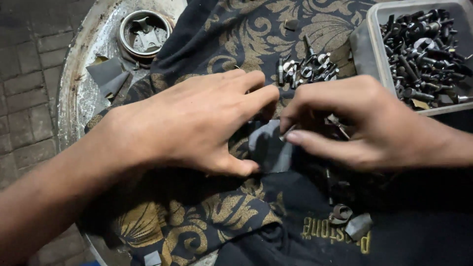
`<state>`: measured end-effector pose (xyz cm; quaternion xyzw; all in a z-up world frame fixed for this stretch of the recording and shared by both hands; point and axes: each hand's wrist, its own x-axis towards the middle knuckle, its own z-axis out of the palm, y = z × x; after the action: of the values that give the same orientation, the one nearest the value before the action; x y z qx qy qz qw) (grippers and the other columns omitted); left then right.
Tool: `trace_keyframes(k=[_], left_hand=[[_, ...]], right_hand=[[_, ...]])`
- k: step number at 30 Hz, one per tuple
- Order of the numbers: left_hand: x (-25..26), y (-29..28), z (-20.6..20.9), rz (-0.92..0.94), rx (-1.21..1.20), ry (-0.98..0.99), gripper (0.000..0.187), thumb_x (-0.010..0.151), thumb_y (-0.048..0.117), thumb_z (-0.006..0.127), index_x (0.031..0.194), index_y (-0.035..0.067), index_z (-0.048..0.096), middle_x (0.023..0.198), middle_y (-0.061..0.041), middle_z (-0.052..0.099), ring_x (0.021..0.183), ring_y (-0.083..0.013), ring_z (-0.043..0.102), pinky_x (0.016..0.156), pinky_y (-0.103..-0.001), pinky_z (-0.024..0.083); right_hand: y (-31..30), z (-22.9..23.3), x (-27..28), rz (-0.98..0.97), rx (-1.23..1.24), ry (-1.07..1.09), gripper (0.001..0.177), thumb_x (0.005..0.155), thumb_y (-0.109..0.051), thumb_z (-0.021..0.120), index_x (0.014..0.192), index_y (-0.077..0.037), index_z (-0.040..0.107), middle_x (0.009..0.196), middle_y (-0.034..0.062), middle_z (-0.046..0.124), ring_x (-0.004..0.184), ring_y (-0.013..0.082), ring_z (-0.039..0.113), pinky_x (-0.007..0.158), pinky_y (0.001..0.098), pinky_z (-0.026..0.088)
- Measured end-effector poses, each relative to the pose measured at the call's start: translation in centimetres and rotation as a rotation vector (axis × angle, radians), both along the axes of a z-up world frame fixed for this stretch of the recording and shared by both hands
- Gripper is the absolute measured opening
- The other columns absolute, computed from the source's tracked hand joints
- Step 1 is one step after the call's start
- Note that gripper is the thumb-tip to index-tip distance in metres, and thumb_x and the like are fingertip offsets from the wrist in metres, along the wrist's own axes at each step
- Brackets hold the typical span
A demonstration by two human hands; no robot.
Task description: The person cleans small metal screws and bolts using a piece of sandpaper. They hold the sandpaper on a patterned cloth and rub each screw against it to remove rust or debris, then place the cleaned items into a pile on the cloth.
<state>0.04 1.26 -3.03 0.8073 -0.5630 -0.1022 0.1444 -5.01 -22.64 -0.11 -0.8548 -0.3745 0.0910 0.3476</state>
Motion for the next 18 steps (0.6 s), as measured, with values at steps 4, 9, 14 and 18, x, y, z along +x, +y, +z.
trace_keyframes(k=[4,9,14,18], left_hand=[[-0.4,-0.2,0.0,0.007,0.018,-0.037,0.088,0.069,0.064,0.096,0.116,0.005,0.051,0.109,-0.018,0.057,0.098,-0.0382,0.058,0.081,-0.051,0.05],[-0.5,-0.4,-0.2,0.006,0.028,-0.088,0.097,0.066,0.07,0.094,0.12,0.002,0.051,0.112,-0.02,0.057,0.102,-0.0413,0.057,0.087,-0.053,0.049],[-0.4,-0.3,-0.1,0.018,0.02,-0.072,0.089,0.068,0.068,0.091,0.114,0.003,0.052,0.106,-0.019,0.057,0.097,-0.0389,0.057,0.083,-0.052,0.049],[-0.3,-0.3,0.0,0.005,-0.015,-0.024,0.084,0.07,0.065,0.088,0.118,0.005,0.051,0.104,-0.015,0.057,0.093,-0.0357,0.056,0.082,-0.051,0.048]], right_hand=[[-1.5,0.5,0.1,-0.195,0.232,0.557,0.018,0.093,-0.016,0.067,0.097,0.0,0.076,0.072,0.0045,0.068,0.062,0.0096,0.061,0.05,0.0212,0.048],[-1.7,0.0,0.2,-0.241,0.522,1.093,0.027,0.088,-0.02,0.061,0.09,0.007,0.064,0.073,0.0153,0.057,0.062,0.0194,0.05,0.051,0.0295,0.033],[-1.2,-0.2,-0.1,-0.194,0.418,0.822,0.021,0.096,-0.017,0.058,0.09,0.003,0.062,0.07,0.0082,0.055,0.059,0.0137,0.049,0.049,0.0265,0.037],[-1.1,-0.6,0.5,0.181,-0.152,-0.439,0.013,0.099,-0.008,0.064,0.104,0.003,0.058,0.085,0.0117,0.06,0.065,0.024,0.058,0.056,0.0358,0.047]])
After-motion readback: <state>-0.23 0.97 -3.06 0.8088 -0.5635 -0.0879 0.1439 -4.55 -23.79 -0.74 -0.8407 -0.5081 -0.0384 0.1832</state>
